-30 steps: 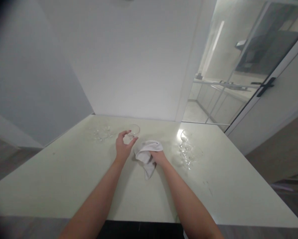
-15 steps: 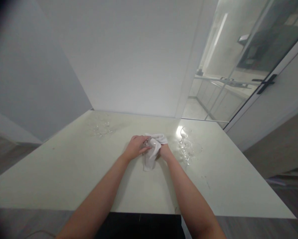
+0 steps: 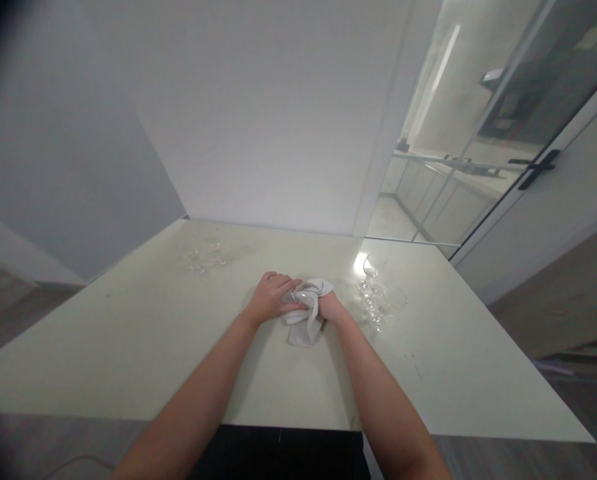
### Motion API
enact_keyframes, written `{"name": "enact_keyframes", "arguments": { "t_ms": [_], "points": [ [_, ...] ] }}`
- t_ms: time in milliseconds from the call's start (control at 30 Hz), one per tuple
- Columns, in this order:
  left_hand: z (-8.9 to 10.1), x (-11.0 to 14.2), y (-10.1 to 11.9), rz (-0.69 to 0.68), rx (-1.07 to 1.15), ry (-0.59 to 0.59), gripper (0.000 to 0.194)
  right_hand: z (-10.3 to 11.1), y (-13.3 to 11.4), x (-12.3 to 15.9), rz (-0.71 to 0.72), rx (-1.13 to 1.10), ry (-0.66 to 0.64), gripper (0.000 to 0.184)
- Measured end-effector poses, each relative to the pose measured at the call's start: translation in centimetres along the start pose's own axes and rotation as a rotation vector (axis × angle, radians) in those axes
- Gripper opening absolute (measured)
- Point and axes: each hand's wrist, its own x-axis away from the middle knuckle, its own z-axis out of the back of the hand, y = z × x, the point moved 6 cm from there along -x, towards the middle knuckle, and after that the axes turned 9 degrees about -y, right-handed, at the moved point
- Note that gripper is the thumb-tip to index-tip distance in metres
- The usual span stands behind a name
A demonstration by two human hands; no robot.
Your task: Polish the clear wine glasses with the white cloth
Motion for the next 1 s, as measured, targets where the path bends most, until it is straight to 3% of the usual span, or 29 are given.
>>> {"name": "enact_keyframes", "arguments": {
  "t_ms": [267,500,700,1000],
  "points": [
    [0.2,-0.2,-0.1,0.016,0.07,0.011,0.058,1.0,0.7,0.0,0.043,0.082,0.126,0.023],
    [-0.2,0.1,-0.4,0.025,0.1,-0.026,0.058,0.1,0.3,0.0,0.086,0.013,-0.001,0.023],
    [-0.1,0.1,-0.4,0.028,0.1,-0.028,0.06,-0.2,0.0,0.0,0.128,0.033,0.0,0.028],
    [0.4,0.1,-0.2,0.038,0.094,-0.016,0.057,0.6,0.7,-0.1,0.013,-0.025,0.123,0.025]
  ]
}}
